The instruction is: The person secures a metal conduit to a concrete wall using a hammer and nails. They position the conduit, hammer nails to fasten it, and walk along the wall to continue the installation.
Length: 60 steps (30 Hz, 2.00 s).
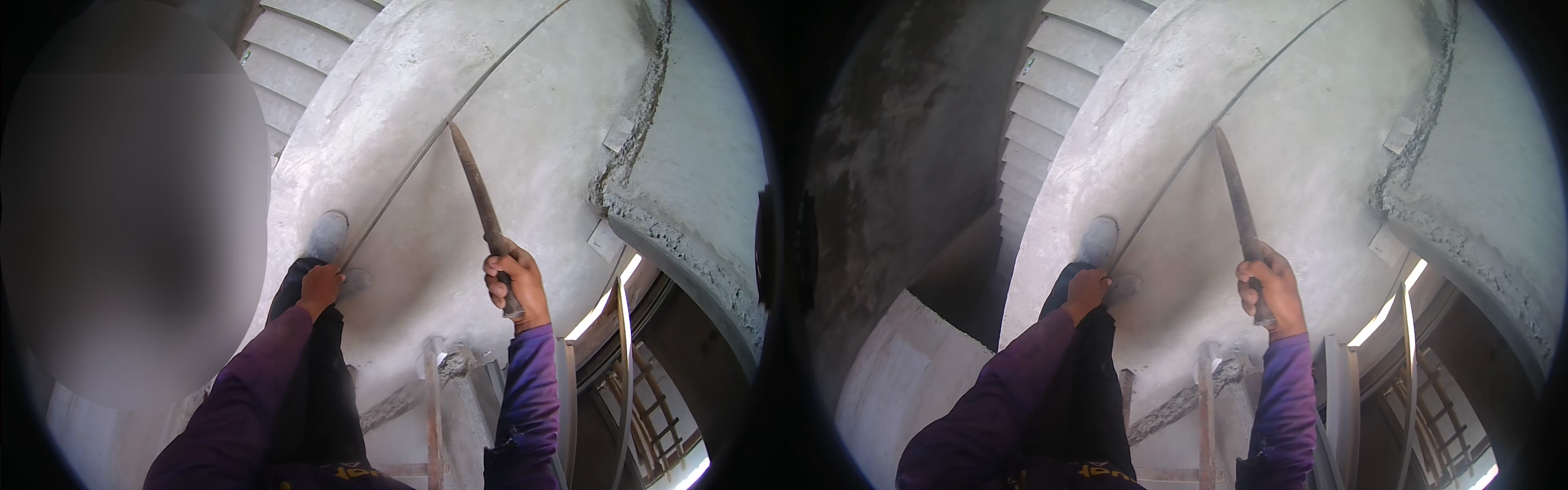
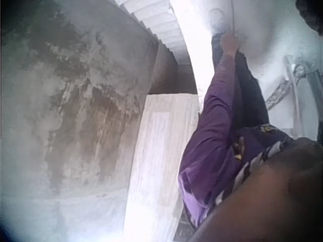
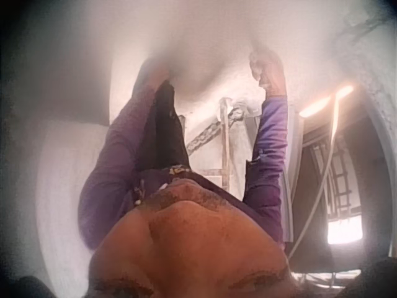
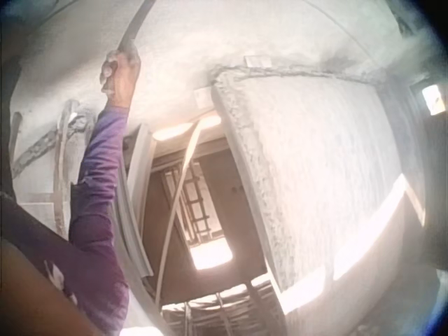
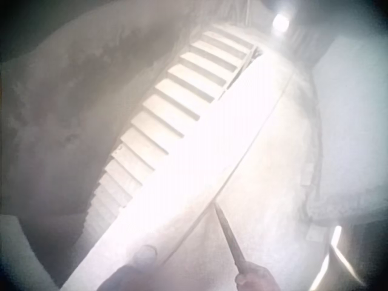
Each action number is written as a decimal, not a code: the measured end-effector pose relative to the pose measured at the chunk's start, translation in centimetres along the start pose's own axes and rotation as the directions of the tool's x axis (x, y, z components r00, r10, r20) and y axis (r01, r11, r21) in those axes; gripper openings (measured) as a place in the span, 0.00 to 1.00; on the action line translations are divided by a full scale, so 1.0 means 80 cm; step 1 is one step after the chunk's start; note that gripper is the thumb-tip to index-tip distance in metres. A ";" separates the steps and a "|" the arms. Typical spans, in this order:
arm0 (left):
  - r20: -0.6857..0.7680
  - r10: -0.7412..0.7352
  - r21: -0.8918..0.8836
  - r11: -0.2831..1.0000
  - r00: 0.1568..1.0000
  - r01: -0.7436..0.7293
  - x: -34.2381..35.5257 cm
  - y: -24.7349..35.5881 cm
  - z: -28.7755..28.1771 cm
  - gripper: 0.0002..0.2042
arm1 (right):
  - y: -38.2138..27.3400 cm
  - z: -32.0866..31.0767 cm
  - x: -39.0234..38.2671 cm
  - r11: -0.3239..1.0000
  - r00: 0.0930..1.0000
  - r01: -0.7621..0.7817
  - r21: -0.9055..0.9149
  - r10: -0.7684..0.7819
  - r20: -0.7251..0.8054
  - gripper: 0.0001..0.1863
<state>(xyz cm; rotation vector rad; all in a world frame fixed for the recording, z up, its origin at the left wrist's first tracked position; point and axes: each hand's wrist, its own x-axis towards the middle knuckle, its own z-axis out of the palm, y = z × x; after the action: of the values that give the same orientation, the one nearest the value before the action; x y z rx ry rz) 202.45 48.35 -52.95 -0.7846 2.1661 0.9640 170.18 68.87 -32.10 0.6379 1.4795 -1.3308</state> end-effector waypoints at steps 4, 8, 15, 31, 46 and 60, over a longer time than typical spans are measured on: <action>-0.036 0.060 -0.034 0.998 0.998 -0.061 0.005 0.019 0.000 0.10 | -0.033 -0.046 -0.026 0.960 0.998 -0.005 0.278 -0.012 0.060 0.28; -0.043 0.098 -0.057 0.993 0.994 -0.100 0.017 0.043 0.010 0.11 | -0.049 -0.032 -0.026 0.983 0.999 0.009 0.185 -0.001 -0.041 0.27; 0.003 0.039 -0.087 0.995 0.999 -0.039 0.015 0.063 0.011 0.10 | -0.086 -0.062 -0.035 0.981 0.998 -0.057 0.187 0.053 0.024 0.25; 0.026 0.143 -0.567 0.817 0.989 -0.103 0.092 0.148 -0.047 0.17 | 0.063 0.021 -0.112 0.954 0.992 -0.123 0.272 0.122 0.021 0.29; -0.031 -0.075 -0.485 0.873 0.997 0.051 -0.071 0.006 0.019 0.09 | 0.082 0.022 -0.116 0.937 0.998 0.026 0.349 -0.006 -0.058 0.26; 0.419 0.084 -0.850 0.387 0.904 0.358 -0.178 0.051 -0.070 0.15 | 0.157 0.009 -0.164 0.946 0.994 0.093 0.310 -0.071 -0.081 0.15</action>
<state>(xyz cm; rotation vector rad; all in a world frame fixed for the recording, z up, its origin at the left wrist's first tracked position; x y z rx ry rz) 206.66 49.85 -37.77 -1.0930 1.0013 2.0792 186.08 74.43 -25.29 0.8400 1.3718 -1.6428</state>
